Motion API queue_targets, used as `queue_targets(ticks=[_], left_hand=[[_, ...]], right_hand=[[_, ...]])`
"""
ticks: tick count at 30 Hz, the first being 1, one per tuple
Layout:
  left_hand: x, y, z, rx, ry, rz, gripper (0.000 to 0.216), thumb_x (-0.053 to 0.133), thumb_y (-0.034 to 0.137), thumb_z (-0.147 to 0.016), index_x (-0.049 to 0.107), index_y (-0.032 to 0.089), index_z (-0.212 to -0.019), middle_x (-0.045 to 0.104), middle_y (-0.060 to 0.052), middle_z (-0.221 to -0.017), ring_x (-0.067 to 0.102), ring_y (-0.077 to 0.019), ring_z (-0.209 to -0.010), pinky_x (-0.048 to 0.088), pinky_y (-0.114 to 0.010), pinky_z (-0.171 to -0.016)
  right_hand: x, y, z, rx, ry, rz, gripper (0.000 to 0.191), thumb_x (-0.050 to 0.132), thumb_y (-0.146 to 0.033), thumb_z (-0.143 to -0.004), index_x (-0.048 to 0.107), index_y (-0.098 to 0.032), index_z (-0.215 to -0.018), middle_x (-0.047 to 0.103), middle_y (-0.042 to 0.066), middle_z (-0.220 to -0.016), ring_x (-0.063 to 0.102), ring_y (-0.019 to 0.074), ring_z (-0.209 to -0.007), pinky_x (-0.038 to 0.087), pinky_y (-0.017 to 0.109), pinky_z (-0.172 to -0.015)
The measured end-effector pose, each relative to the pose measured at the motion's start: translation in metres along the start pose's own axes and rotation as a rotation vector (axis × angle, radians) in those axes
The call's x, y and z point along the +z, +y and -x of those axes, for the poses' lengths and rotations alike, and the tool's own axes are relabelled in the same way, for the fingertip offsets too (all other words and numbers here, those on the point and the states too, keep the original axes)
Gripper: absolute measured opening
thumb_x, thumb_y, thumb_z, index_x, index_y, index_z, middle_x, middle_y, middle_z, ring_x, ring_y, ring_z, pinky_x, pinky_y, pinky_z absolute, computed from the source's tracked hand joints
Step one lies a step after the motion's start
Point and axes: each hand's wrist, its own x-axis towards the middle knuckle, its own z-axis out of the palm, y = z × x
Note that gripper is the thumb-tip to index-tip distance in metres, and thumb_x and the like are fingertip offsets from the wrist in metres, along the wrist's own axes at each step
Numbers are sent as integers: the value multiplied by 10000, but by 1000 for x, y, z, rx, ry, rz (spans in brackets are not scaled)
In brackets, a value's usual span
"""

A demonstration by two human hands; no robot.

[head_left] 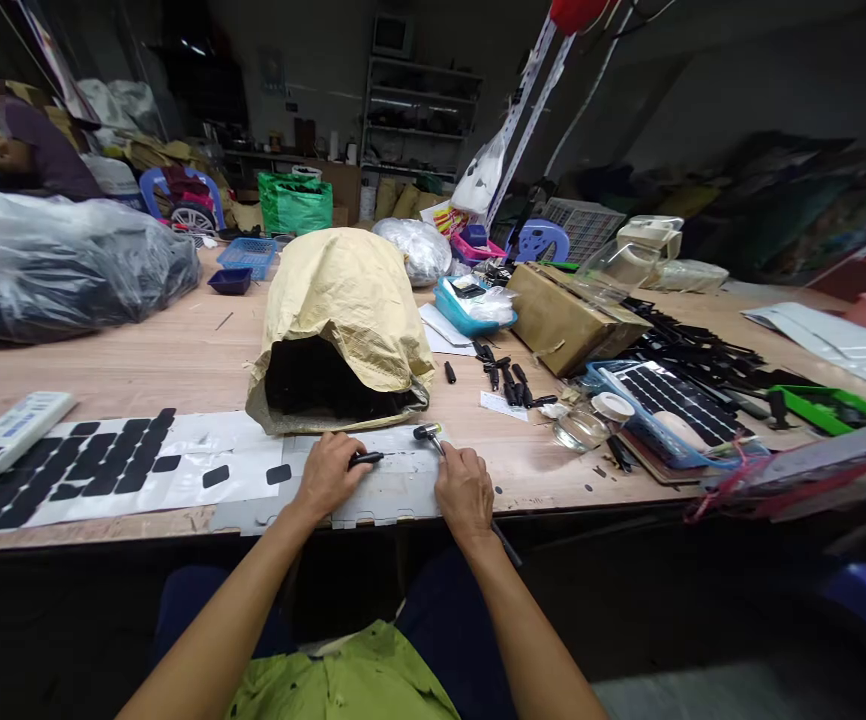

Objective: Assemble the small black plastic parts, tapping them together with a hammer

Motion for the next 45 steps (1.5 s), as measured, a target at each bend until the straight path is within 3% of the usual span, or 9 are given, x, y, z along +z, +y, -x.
queue_targets(ticks=[4,9,27,31,34,41,45], left_hand=[[17,4,0,-65,-6,50,128,694,282,-807,701,225,-920,676,-22,-913,525,-228,-928,389,-359,-833],[15,-1,-2,-87,-34,80,146,711,295,-792,720,237,-925,679,-12,-911,522,-225,-941,375,-357,-846],[16,-1,-2,-103,-55,61,129,679,320,-804,725,249,-902,663,-19,-913,527,-228,-948,367,-354,-821],[15,0,-2,-112,-52,98,134,674,303,-792,731,267,-908,666,-15,-905,522,-229,-954,370,-361,-847],[15,-1,-2,-104,-50,122,165,678,281,-773,732,262,-927,677,-14,-922,520,-230,-958,372,-369,-874],[10,-4,-2,-103,-86,207,234,506,344,-900,716,241,-912,674,-18,-920,523,-223,-954,363,-380,-875],[4,-2,-1,-126,-103,216,411,337,367,-966,680,217,-798,658,-24,-887,519,-214,-925,366,-373,-856]], right_hand=[[-13,-2,9,-11,16,-355,344,420,-241,-950,634,-188,-1214,632,86,-997,593,188,-893,477,297,-774],[-26,-23,25,-116,-100,-663,366,425,-286,-957,611,-179,-1254,667,105,-1099,629,197,-1006,521,330,-880],[-28,-59,40,-220,-182,-714,356,392,-236,-973,596,-204,-1264,633,90,-1038,608,191,-988,505,341,-907],[-22,-55,40,-198,-207,-693,349,405,-226,-961,607,-190,-1243,636,84,-1021,613,184,-960,502,321,-880],[-19,-40,30,-146,-136,-614,341,416,-231,-956,617,-175,-1226,639,86,-1030,606,184,-958,486,300,-853],[-5,0,1,-3,-25,10,274,508,-178,-915,682,-189,-1126,620,74,-891,524,195,-828,362,296,-696],[1,0,2,-30,46,139,269,510,-170,-912,671,-199,-1126,603,72,-895,488,191,-808,307,309,-665]])
